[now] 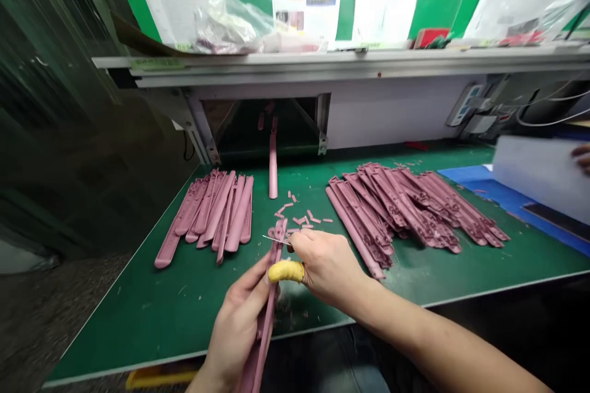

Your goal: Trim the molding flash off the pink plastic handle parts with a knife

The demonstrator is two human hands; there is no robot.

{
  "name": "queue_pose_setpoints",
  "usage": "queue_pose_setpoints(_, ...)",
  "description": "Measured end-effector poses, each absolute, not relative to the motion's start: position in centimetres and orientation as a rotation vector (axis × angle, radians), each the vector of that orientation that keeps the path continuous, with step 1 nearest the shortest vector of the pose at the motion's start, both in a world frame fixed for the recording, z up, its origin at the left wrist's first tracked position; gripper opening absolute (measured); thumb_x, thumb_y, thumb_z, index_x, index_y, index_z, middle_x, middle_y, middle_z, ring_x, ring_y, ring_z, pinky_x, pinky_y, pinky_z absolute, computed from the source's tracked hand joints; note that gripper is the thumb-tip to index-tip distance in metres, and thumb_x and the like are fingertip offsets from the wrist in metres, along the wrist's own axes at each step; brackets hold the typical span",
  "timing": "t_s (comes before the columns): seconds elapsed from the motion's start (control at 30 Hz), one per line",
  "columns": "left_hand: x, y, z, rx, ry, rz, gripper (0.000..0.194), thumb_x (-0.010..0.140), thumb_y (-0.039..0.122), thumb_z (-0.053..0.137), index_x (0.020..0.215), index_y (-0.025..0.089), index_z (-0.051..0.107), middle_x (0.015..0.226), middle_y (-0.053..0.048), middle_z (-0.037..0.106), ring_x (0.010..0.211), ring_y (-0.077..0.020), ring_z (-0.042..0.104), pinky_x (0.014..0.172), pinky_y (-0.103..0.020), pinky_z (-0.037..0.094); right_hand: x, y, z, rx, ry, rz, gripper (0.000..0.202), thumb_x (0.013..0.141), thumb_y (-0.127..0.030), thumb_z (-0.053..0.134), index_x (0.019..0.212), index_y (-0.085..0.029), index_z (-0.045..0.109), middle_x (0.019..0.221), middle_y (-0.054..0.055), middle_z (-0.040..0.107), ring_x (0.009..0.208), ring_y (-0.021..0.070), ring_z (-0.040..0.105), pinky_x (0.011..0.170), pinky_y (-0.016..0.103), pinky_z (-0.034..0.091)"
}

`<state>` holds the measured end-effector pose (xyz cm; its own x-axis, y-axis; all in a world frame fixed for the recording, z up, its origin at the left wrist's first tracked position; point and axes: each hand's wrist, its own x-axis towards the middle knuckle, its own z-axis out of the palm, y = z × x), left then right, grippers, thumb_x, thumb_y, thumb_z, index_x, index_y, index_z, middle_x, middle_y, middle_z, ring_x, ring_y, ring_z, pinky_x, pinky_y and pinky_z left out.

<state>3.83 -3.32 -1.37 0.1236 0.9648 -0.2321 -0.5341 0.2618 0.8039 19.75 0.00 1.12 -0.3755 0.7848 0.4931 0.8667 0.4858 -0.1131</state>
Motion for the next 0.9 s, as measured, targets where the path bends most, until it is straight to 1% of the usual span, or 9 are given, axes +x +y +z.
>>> queue_pose_setpoints(0.07,3.7,-2.6,-1.1,0.647,0.868,1.230,0.034,0.070,0.022,0.076,0.104,0.019,0.072,0.084,-0.002,0.071,0.076,-0.0115,0.064,0.070,-0.017,0.050,18.6,-2.0,0.1,-1.262,-2.299,-0.171,0.046,0.095,-0.054,0.034,0.070,-0.019,0.051,0.064,0.001,0.057,0.056,0.0140,0.051,0.049,0.028,0.021)
queue_pose_setpoints(0.2,3.4,0.8,-0.9,0.615,0.880,1.333,0.028,0.074,0.018,0.073,0.102,0.020,0.072,0.078,0.001,0.066,0.067,-0.0061,0.060,0.063,-0.014,0.048,15.2,-8.0,-3.5,-0.977,-2.427,-0.025,0.036,0.093,-0.039,0.042,0.064,-0.021,0.051,0.058,0.000,0.055,0.048,0.0150,0.045,0.045,0.030,0.019)
queue_pose_setpoints(0.27,3.0,2.2,-0.7,0.589,0.858,1.409,0.020,0.077,0.016,0.069,0.097,0.019,0.071,0.078,0.002,0.062,0.065,-0.0037,0.058,0.061,-0.011,0.047,14.0,-10.2,-5.3,-0.853,-2.389,0.084,0.046,0.097,-0.034,0.036,0.053,-0.022,0.046,0.043,-0.003,0.045,0.037,0.0131,0.034,0.040,0.029,0.016)
queue_pose_setpoints(0.33,2.8,2.4,-0.3,0.561,0.827,1.433,0.016,0.078,0.014,0.065,0.094,0.017,0.070,0.078,0.001,0.059,0.063,-0.0034,0.056,0.055,-0.010,0.047,14.1,-10.3,-6.1,-0.857,-2.272,0.165,0.057,0.100,-0.040,0.027,0.049,-0.023,0.045,0.034,-0.005,0.034,0.030,0.0118,0.024,0.036,0.027,0.016)
queue_pose_setpoints(0.4,2.8,1.3,-0.1,0.537,0.807,1.383,0.019,0.078,0.013,0.065,0.097,0.016,0.068,0.081,-0.001,0.059,0.057,-0.0041,0.055,0.044,-0.011,0.045,15.5,-8.1,-5.4,-0.938,-2.187,0.154,0.061,0.098,-0.054,0.020,0.059,-0.024,0.055,0.039,-0.004,0.043,0.033,0.0115,0.033,0.037,0.025,0.024)
queue_pose_setpoints(0.47,2.9,-0.6,-0.3,0.507,0.810,1.281,0.027,0.078,0.016,0.066,0.104,0.018,0.066,0.080,-0.001,0.059,0.042,-0.0019,0.047,0.029,-0.010,0.034,17.6,-4.8,-3.2,-1.072,-2.084,0.107,0.063,0.091,-0.067,0.021,0.081,-0.022,0.063,0.058,0.001,0.059,0.048,0.0137,0.051,0.046,0.024,0.035)
queue_pose_setpoints(0.57,3.1,-3.1,-1.0,0.431,0.772,1.103,0.036,0.078,0.028,0.069,0.113,0.025,0.064,0.061,0.002,0.057,0.030,-0.0002,0.041,0.027,-0.009,0.030,19.8,-0.9,0.3,-1.249,-1.916,0.080,0.067,0.081,-0.076,0.034,0.096,-0.017,0.062,0.080,0.007,0.066,0.069,0.0184,0.061,0.058,0.026,0.042)
queue_pose_setpoints(0.73,3.2,-4.5,-1.0,0.407,0.712,0.980,0.042,0.069,0.037,0.077,0.110,0.034,0.067,0.047,0.003,0.053,0.026,-0.0012,0.041,0.029,-0.008,0.029,19.7,0.1,1.1,-1.358,-1.935,0.010,0.069,0.077,-0.080,0.036,0.091,-0.017,0.063,0.077,0.006,0.066,0.073,0.0205,0.063,0.063,0.026,0.042)
queue_pose_setpoints(0.9,3.2,-4.7,-0.8,0.401,0.756,0.991,0.036,0.064,0.039,0.080,0.098,0.031,0.071,0.045,0.003,0.053,0.025,-0.0013,0.040,0.028,-0.008,0.028,19.0,-1.3,0.3,-1.429,-1.974,-0.140,0.065,0.085,-0.075,0.025,0.074,-0.020,0.058,0.066,0.002,0.060,0.056,0.0154,0.055,0.049,0.026,0.025)
